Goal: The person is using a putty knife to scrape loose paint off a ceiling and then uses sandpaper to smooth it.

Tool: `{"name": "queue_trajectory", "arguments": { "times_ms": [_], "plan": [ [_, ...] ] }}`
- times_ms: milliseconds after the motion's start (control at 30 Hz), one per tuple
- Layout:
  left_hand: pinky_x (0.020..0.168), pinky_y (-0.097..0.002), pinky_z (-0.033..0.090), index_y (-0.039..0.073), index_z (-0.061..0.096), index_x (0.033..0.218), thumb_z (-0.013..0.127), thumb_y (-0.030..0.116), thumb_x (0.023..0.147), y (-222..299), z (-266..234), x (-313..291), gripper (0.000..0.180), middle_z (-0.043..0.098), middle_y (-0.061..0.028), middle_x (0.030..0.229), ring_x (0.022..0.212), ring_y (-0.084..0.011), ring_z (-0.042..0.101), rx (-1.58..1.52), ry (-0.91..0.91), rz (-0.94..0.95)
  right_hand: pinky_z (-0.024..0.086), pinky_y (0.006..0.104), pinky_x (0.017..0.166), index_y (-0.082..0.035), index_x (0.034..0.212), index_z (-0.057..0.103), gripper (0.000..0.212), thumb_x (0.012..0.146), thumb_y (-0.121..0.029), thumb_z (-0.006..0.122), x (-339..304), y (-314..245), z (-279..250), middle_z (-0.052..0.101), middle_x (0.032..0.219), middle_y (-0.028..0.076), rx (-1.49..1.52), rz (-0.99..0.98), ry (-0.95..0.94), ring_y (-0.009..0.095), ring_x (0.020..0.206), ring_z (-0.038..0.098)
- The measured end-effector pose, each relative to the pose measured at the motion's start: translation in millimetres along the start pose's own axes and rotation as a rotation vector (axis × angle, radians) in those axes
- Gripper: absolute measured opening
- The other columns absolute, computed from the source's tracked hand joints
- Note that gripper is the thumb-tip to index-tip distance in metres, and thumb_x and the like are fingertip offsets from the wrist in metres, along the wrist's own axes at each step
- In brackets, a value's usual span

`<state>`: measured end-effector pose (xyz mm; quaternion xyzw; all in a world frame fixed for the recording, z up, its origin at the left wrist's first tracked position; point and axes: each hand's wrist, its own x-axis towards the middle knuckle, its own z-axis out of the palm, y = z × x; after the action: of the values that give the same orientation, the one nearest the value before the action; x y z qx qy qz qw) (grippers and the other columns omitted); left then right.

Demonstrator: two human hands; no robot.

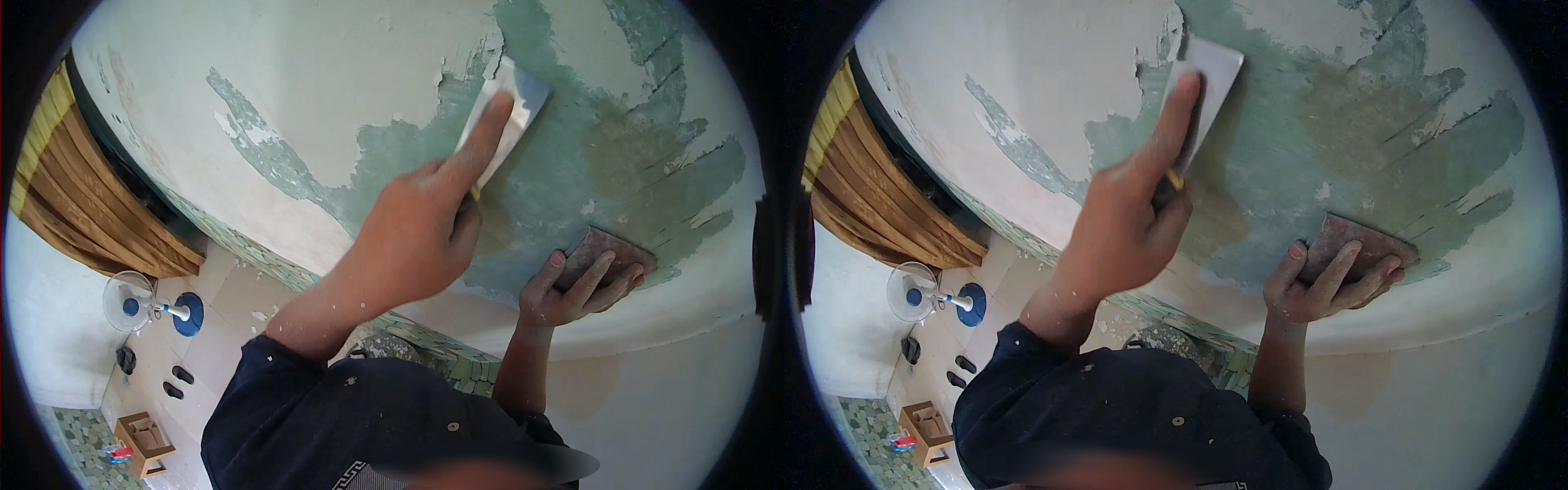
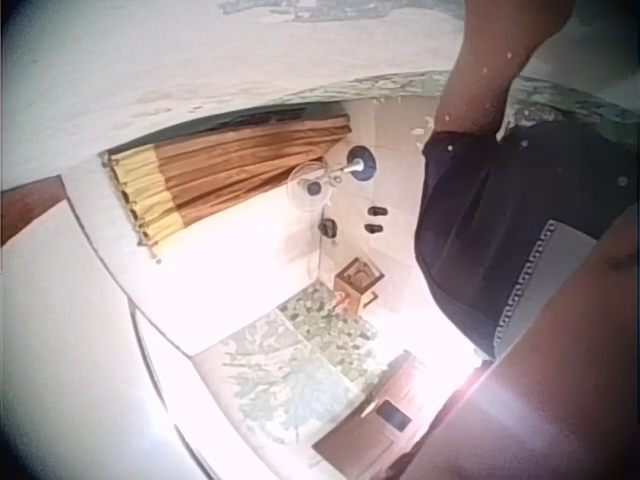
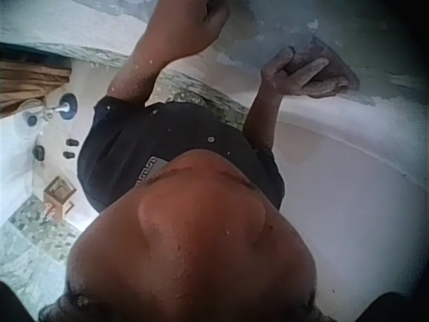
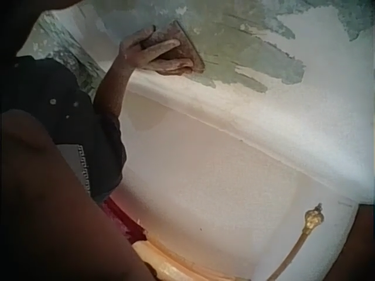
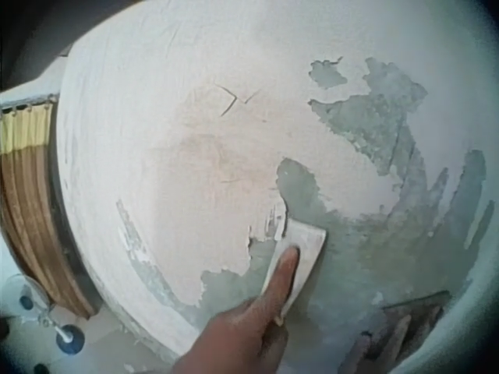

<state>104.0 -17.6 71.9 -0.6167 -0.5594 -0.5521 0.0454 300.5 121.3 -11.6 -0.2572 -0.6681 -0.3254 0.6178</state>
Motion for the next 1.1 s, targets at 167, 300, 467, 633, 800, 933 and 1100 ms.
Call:
{"name": "queue_trajectory", "arguments": {
  "times_ms": [167, 300, 467, 633, 800, 933, 1100],
  "plan": [
    [0.088, -0.0373, 0.053, 0.012, 0.022, 0.161, 0.054, -0.012, 0.079, 3.1, -4.1, -1.3, 0.091, 0.059, -0.0259, 0.134, 0.109, -0.0453, 0.065, 0.019, 0.009, 0.007, 0.022, 0.0637, 0.118, -0.001, 0.145, 0.05, 0.062, 0.1, -0.041, 0.061, 1.0, -0.8, -1.2, 0.027, 0.158, 0.028, 0.009, 0.004, 0.004, 0.046, 0.149, 0.023],
    [0.069, -0.049, 0.051, 0.019, 0.019, 0.162, 0.055, -0.008, 0.078, -1.1, 2.5, -13.7, 0.095, 0.063, -0.024, 0.081, 0.074, -0.0436, 0.064, -0.066, -0.035, -0.05, 0.023, 0.0638, 0.117, -0.001, 0.145, 0.051, 0.061, 0.099, -0.041, 0.062, 0.4, -3.2, 0.4, 0.029, 0.157, 0.028, 0.018, 0.022, 0.009, 0.047, 0.148, 0.024],
    [0.07, -0.0479, 0.051, 0.018, 0.019, 0.162, 0.054, -0.009, 0.078, 0.2, -2.2, 2.9, 0.095, 0.064, -0.0241, 0.081, 0.074, -0.0433, 0.064, -0.026, 0.048, 0.093, 0.024, 0.064, 0.117, -0.002, 0.145, 0.051, 0.061, 0.099, -0.04, 0.062, 0.8, -1.5, 0.2, 0.029, 0.157, 0.028, 0.017, 0.0, 0.028, 0.048, 0.148, 0.025],
    [0.071, -0.0484, 0.051, 0.018, 0.019, 0.162, 0.054, -0.009, 0.077, -0.7, 0.6, -16.0, 0.096, 0.064, -0.026, 0.085, 0.076, -0.0445, 0.064, -0.08, -0.037, -0.012, 0.025, 0.0636, 0.116, -0.002, 0.145, 0.051, 0.061, 0.099, -0.041, 0.062, 0.0, -0.6, 0.4, 0.029, 0.158, 0.028, 0.019, 0.005, 0.021, 0.048, 0.147, 0.026],
    [0.084, -0.034, 0.051, 0.015, 0.023, 0.162, 0.055, -0.01, 0.079, 7.0, -8.6, 2.1, 0.092, 0.065, -0.0297, 0.116, 0.099, -0.0443, 0.068, -0.067, -0.054, -0.088, 0.025, 0.0637, 0.116, -0.002, 0.145, 0.051, 0.06, 0.1, -0.04, 0.061, -0.1, -2.3, 1.0, 0.028, 0.158, 0.029, 0.019, 0.016, 0.017, 0.048, 0.147, 0.027],
    [0.071, -0.0482, 0.051, 0.02, 0.021, 0.162, 0.054, -0.008, 0.078, 6.0, -5.9, -4.4, 0.095, 0.063, -0.0253, 0.083, 0.076, -0.0446, 0.065, -0.019, -0.045, -0.083, 0.025, 0.0638, 0.116, -0.001, 0.144, 0.051, 0.059, 0.1, -0.039, 0.06, 0.1, -2.5, -1.3, 0.028, 0.158, 0.029, 0.006, 0.015, 0.003, 0.047, 0.147, 0.027],
    [0.07, -0.0476, 0.051, 0.02, 0.023, 0.162, 0.054, -0.009, 0.077, -11.3, -2.9, -33.3, 0.094, 0.063, -0.0248, 0.082, 0.076, -0.0443, 0.065, 0.005, -0.023, -0.095, 0.025, 0.064, 0.116, -0.001, 0.144, 0.051, 0.059, 0.1, -0.039, 0.06, 1.1, -1.8, -0.7, 0.027, 0.158, 0.03, 0.028, 0.007, 0.013, 0.047, 0.147, 0.027]
  ]
}}
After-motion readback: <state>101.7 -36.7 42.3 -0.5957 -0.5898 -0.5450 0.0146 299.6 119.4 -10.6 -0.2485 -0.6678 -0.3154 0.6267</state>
